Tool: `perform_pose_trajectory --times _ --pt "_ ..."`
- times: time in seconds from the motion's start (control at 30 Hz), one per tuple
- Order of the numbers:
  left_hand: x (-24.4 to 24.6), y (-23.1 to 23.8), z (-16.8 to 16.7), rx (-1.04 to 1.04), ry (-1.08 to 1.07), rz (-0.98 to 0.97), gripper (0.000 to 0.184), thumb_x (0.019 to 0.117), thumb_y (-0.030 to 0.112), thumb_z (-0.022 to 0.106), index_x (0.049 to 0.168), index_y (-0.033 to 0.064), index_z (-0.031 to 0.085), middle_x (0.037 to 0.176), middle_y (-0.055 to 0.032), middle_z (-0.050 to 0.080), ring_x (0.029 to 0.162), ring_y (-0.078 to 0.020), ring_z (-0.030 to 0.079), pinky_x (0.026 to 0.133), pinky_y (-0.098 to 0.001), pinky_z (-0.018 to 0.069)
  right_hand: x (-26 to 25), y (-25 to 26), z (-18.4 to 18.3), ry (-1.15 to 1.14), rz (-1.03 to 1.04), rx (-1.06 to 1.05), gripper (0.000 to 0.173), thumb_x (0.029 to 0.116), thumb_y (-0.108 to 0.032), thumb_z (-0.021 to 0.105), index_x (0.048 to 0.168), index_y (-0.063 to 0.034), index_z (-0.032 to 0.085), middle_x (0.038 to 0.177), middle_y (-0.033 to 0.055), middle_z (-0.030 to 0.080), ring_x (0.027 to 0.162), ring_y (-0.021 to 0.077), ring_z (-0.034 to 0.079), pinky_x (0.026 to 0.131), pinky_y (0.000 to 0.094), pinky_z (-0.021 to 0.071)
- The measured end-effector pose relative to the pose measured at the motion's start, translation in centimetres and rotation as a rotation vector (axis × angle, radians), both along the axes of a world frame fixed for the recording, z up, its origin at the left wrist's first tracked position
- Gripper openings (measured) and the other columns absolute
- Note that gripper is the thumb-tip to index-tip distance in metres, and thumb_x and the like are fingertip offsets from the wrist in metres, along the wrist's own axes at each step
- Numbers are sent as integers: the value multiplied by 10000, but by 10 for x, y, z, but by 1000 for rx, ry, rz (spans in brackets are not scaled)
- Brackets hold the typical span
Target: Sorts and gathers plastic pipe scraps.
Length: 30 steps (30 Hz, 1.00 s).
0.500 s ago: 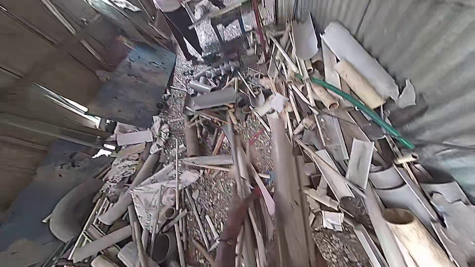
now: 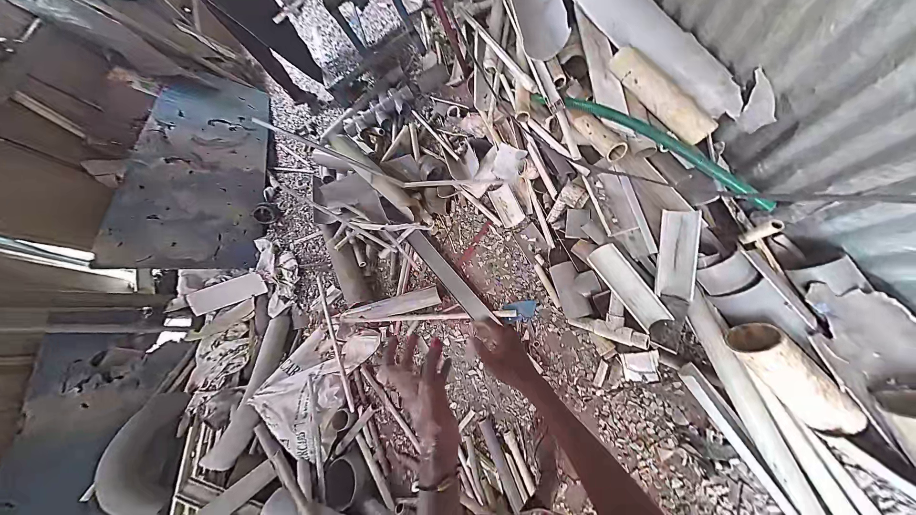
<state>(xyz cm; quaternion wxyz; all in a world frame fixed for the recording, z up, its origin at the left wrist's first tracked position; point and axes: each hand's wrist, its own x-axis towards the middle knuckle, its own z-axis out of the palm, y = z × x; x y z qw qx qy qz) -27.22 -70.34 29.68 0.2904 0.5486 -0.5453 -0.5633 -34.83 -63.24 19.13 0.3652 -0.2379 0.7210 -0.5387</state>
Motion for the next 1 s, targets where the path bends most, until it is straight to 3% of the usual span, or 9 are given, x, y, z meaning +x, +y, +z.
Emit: perform_pose_trajectory --times 0.1,0.2,0.3,0.37,0.47,0.53,0.63,0.77,1.0 --pt "-20 44 -19 93 -20 -85 810 974 54 633 1600 177 135 1507 -232 429 1093 -340 645 779 -469 574 62 146 -105 -139 306 617 500 1025 -249 570 1452 8 537 1411 266 584 1335 403 551 1123 563 415" --pt "-40 87 -26 100 -37 -275 811 962 44 643 1599 187 162 1502 -206 446 1060 -302 657 753 -422 578 125 314 -151 -344 442 975 534 969 -184 670 1437 33 536 1422 332 542 1334 514 504 1079 682 383" --pt "-55 146 -32 69 -96 -501 762 982 68 603 1593 169 160 1433 -208 490 1040 -272 657 753 -419 581 195 469 -162 -528 -35 1044 492 967 -185 678 1355 101 579 1346 393 563 1292 569 512 1075 710 375" --pt "-59 197 -42 82 -152 -648 730 1010 90 570 1592 202 145 1443 -179 494 1062 -253 659 766 -404 578 228 534 -159 -621 -404 1069 553 989 -223 661 1429 77 510 1377 392 537 1303 564 510 1068 699 382" --pt "-48 285 -65 102 -270 -908 704 1029 116 546 1600 230 149 1485 -159 484 1094 -255 664 770 -390 580 261 587 -168 -666 -844 970 532 1015 -289 604 1436 27 521 1366 330 579 1293 493 553 1076 662 410" --pt "-29 348 -83 108 -359 -1073 713 1034 121 550 1608 220 138 1503 -181 461 1116 -277 659 796 -414 581 269 598 -173 -721 -973 779 510 1013 -225 597 1448 23 502 1384 298 573 1310 452 541 1100 617 407" --pt "14 437 -111 125 -487 -1303 747 1027 121 568 1615 191 113 1484 -201 488 1122 -298 655 819 -445 575 291 598 -202 -706 -911 666 439 973 -285 612 1342 -48 620 1263 249 653 1203 441 611 1003 655 464" --pt "80 544 -147 148 -657 -1519 723 1009 97 589 1593 163 168 1454 -207 514 1087 -305 674 795 -440 585 308 613 -209 -867 -748 513 527 997 -246 599 1486 -73 510 1404 289 563 1289 490 545 1015 683 438" --pt "172 668 -211 181 -891 -1734 711 998 124 624 1584 154 223 1459 -182 539 1121 -313 669 840 -449 581 360 705 -280 -780 -1028 451 475 976 -289 582 1364 -15 605 1364 266 605 1325 436 539 1103 631 403"
